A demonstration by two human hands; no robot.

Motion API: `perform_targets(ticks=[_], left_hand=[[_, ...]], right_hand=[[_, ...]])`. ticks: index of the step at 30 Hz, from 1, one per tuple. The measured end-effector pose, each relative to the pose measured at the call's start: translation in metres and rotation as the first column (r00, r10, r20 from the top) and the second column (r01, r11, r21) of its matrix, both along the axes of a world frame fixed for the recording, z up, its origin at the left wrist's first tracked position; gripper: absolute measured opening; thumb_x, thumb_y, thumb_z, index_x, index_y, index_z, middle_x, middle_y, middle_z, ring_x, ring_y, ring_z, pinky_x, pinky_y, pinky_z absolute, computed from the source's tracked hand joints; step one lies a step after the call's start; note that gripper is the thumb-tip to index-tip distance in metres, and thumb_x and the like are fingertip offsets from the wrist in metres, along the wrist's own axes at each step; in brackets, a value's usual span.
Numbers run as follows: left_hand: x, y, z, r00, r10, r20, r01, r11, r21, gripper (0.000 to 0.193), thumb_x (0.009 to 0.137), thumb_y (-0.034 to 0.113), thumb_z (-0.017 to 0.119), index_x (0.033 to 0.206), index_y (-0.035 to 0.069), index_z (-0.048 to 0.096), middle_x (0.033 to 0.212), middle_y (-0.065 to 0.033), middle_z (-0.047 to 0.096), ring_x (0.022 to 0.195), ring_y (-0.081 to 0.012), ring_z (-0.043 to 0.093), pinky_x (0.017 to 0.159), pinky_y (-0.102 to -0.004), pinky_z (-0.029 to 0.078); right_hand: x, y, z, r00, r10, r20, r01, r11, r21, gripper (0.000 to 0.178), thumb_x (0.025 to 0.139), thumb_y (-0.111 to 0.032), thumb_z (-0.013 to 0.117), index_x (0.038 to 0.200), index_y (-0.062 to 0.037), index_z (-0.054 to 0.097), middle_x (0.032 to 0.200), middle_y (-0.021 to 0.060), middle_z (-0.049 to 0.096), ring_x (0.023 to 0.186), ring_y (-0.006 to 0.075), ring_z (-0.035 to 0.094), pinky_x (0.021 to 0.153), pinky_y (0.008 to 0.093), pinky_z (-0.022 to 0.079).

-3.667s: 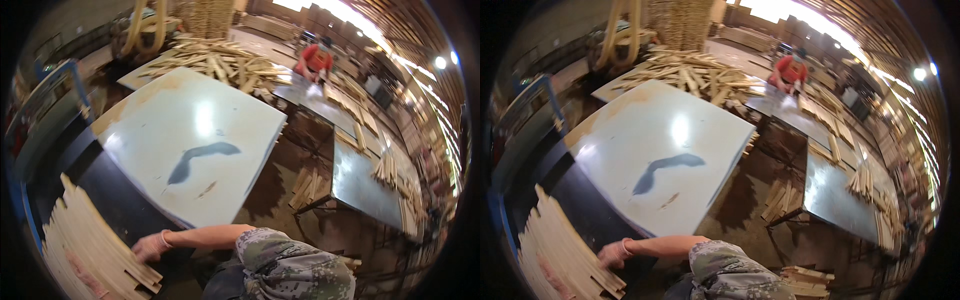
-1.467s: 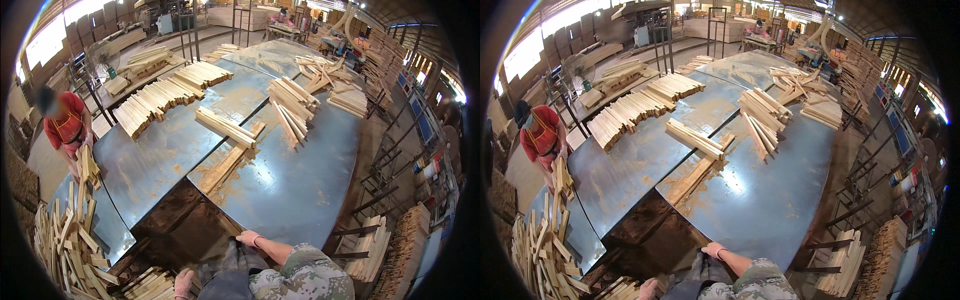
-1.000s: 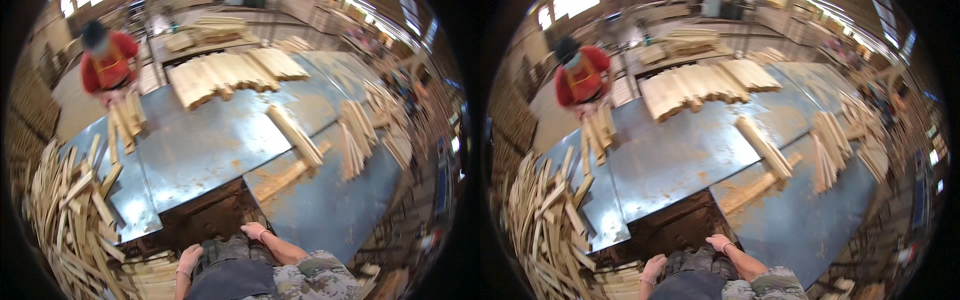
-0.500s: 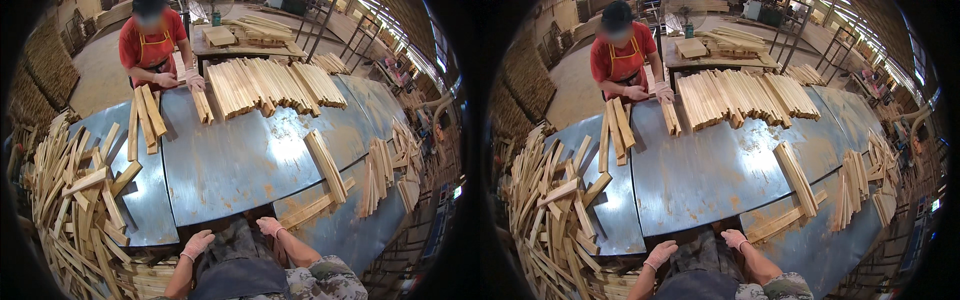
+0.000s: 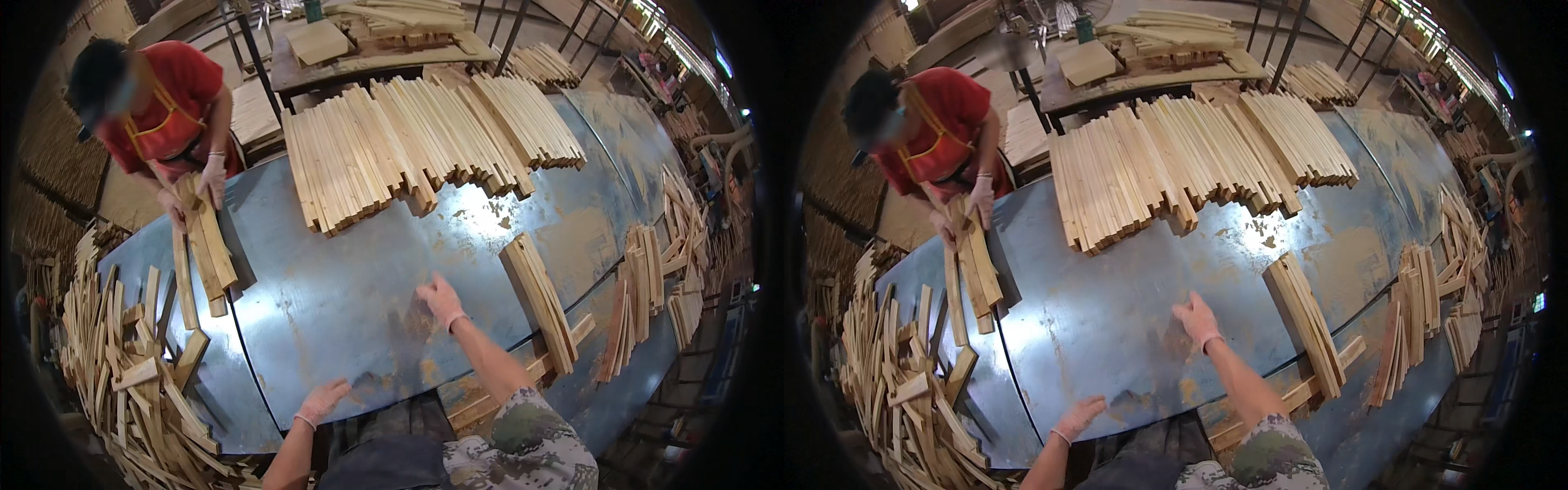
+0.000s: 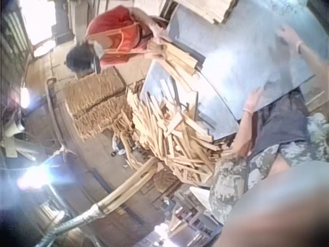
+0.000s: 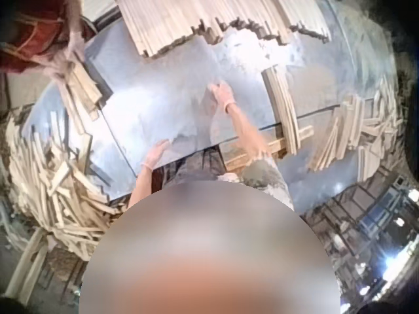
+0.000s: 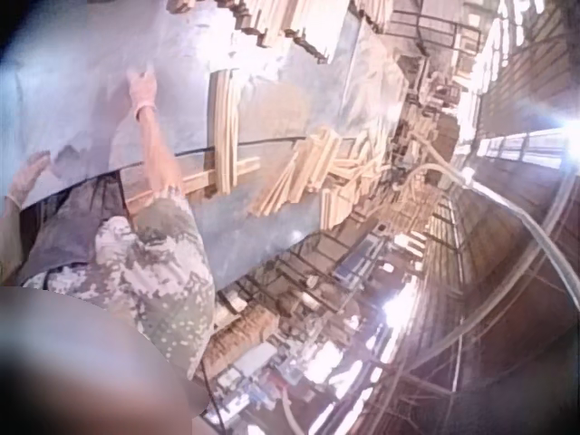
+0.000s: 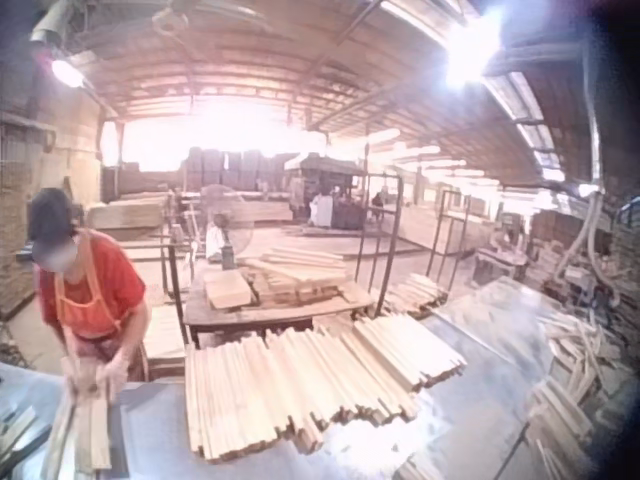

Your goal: The person repeatedly picks up stacks of light-colored wooden planks from a metal table and places them onto a conveyor belt. The person wears gloves and a camouflage shirt while performing this repetitive stacking task in a workshop environment.

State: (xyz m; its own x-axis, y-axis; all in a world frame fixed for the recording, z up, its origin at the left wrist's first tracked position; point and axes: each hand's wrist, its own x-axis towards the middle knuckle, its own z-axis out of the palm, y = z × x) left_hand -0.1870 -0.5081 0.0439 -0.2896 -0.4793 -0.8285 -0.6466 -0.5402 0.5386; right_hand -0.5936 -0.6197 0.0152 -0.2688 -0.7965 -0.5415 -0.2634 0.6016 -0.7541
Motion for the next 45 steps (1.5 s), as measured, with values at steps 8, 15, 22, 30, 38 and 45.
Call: perform_targets(ticks=[8, 15, 22, 30, 38, 45], left_hand=[[-0.054, -0.166, -0.026, 0.979, 0.201, 0.028, -0.186, 0.946, -0.267, 0.078, 0.099, 0.046, 0.065, 0.155, -0.006, 0.048, 0.155, -0.0269, 0.056, 0.146, -0.0345, 0.053, 0.12, -0.0392, 0.04], [-0.089, -0.284, -0.042, 0.849, 0.503, -0.161, -0.524, 0.764, -0.376, 0.09, 0.097, 0.03, 0.071, 0.164, -0.01, 0.027, 0.161, -0.0374, 0.042, 0.15, -0.0419, 0.046, 0.123, -0.0411, 0.038], [-0.096, -0.364, -0.075, 0.829, 0.556, -0.049, -0.447, 0.608, -0.656, 0.077, 0.098, 0.025, 0.072, 0.162, -0.001, 0.038, 0.156, -0.0253, 0.055, 0.148, -0.0376, 0.05, 0.123, -0.041, 0.039], [-0.132, -0.362, -0.019, 0.892, 0.452, 0.008, -0.243, 0.493, -0.835, 0.048, 0.093, 0.018, 0.075, 0.136, -0.002, 0.067, 0.132, -0.0197, 0.07, 0.125, -0.0355, 0.067, 0.109, -0.0434, 0.052], [-0.096, -0.489, -0.053, 0.688, 0.515, 0.511, 0.169, 0.571, -0.803, 0.088, 0.094, 0.042, 0.072, 0.159, -0.007, 0.038, 0.157, -0.0272, 0.05, 0.143, -0.0432, 0.051, 0.121, -0.0456, 0.042], [-0.093, -0.563, -0.065, 0.658, 0.604, 0.449, -0.224, 0.726, -0.65, 0.092, 0.093, 0.065, 0.068, 0.145, -0.008, 0.05, 0.142, -0.0326, 0.061, 0.129, -0.0472, 0.062, 0.109, -0.0496, 0.049]], right_hand=[[-0.101, -0.195, -0.09, 0.947, -0.27, -0.175, 0.191, 0.909, -0.371, 0.103, 0.09, -0.042, 0.079, 0.168, -0.0009, 0.027, 0.158, 0.0318, 0.05, 0.147, 0.043, 0.049, 0.121, 0.0424, 0.039], [-0.126, -0.281, -0.062, 0.928, -0.374, 0.005, 0.353, 0.87, -0.344, 0.099, 0.092, -0.035, 0.081, 0.167, 0.0026, 0.027, 0.158, 0.0273, 0.051, 0.141, 0.0353, 0.054, 0.115, 0.0379, 0.043], [-0.129, -0.286, -0.087, 0.892, -0.398, -0.215, 0.263, 0.842, -0.47, 0.081, 0.099, -0.029, 0.074, 0.163, 0.0016, 0.037, 0.153, 0.0205, 0.054, 0.135, 0.0308, 0.056, 0.115, 0.0394, 0.044], [-0.14, -0.268, -0.078, 0.757, -0.002, -0.654, -0.25, 0.923, -0.293, 0.073, 0.096, -0.033, 0.074, 0.155, 0.0021, 0.049, 0.143, 0.0235, 0.063, 0.127, 0.0383, 0.062, 0.107, 0.046, 0.051], [-0.121, -0.408, -0.037, 0.831, 0.146, -0.536, -0.17, 0.985, 0.004, 0.087, 0.094, -0.046, 0.066, 0.164, -0.0038, 0.033, 0.142, 0.0296, 0.059, 0.129, 0.0468, 0.061, 0.109, 0.0525, 0.05], [-0.101, -0.434, -0.047, 0.782, -0.01, -0.623, -0.045, 0.996, -0.072, 0.091, 0.094, -0.053, 0.062, 0.167, -0.009, 0.029, 0.14, 0.0294, 0.06, 0.124, 0.0458, 0.064, 0.107, 0.0528, 0.051]])
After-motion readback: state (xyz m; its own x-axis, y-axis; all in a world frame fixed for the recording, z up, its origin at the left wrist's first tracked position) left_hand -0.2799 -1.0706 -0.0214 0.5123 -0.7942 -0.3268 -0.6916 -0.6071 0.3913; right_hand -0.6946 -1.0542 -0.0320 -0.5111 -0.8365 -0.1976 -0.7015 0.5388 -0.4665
